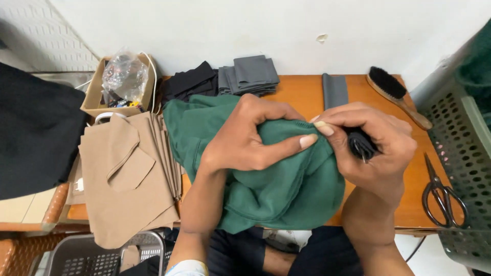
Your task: The person holds a green garment and uses a seam ripper to remove loose threads from the fabric. The person manipulates the garment to access different areas and continues to pick out threads with the tool.
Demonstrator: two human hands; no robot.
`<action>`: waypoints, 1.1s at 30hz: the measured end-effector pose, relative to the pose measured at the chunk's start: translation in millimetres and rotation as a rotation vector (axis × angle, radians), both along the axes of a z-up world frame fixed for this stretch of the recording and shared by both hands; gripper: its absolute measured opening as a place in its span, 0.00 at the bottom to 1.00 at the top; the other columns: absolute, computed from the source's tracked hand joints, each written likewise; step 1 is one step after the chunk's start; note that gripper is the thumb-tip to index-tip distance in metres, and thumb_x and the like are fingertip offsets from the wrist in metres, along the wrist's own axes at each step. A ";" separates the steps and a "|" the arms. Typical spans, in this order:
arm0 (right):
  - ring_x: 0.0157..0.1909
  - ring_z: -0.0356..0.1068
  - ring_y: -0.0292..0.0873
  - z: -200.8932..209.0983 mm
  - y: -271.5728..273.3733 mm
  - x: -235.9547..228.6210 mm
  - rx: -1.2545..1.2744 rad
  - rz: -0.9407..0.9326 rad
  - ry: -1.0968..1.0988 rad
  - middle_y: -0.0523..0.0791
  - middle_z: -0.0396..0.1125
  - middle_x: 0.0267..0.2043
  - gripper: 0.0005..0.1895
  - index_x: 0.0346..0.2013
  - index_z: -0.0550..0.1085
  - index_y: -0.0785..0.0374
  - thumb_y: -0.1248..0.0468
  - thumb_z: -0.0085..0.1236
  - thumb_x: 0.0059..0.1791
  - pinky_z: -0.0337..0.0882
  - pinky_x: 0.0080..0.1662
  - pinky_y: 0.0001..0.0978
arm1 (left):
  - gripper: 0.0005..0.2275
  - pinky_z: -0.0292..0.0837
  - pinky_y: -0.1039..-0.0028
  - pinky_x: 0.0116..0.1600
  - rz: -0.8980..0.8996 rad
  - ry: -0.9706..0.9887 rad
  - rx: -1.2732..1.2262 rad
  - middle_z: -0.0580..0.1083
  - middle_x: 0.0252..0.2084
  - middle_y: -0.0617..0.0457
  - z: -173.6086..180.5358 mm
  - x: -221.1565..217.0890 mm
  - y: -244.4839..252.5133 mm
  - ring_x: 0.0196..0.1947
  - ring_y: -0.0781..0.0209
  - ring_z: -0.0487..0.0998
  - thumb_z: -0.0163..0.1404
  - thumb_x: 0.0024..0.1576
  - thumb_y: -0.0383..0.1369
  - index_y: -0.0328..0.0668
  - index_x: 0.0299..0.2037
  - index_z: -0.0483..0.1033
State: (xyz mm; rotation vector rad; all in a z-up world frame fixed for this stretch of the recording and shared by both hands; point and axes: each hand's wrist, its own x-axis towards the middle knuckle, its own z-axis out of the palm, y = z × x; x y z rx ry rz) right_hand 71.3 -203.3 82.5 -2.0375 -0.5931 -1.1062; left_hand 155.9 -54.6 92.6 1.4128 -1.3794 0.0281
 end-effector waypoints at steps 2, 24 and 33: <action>0.31 0.69 0.50 1.2 -5.5 -0.7 0.036 0.075 0.022 0.55 0.65 0.27 0.03 0.26 0.66 0.76 0.74 0.47 0.42 0.73 0.35 0.33 | 0.06 0.60 0.82 0.22 -0.008 0.022 -0.056 0.72 0.22 0.52 -4.3 -1.0 -3.9 0.17 0.68 0.68 0.48 0.48 0.31 0.34 0.27 0.73; 0.34 0.66 0.50 2.1 -18.2 -18.9 -0.314 -0.110 0.312 0.57 0.64 0.39 0.16 0.43 0.66 0.75 0.67 0.40 0.44 0.64 0.30 0.33 | 0.05 0.56 0.78 0.22 0.043 -0.016 -0.164 0.68 0.18 0.53 -9.8 4.7 -0.1 0.16 0.65 0.63 0.49 0.48 0.29 0.35 0.24 0.70; 0.29 0.66 0.49 -3.9 -21.2 -11.9 -0.339 -0.081 0.172 0.59 0.66 0.34 0.11 0.36 0.69 0.75 0.69 0.44 0.43 0.63 0.27 0.29 | 0.05 0.58 0.77 0.24 0.000 -0.017 -0.176 0.69 0.19 0.52 -11.7 4.9 1.8 0.17 0.64 0.64 0.50 0.47 0.28 0.34 0.25 0.69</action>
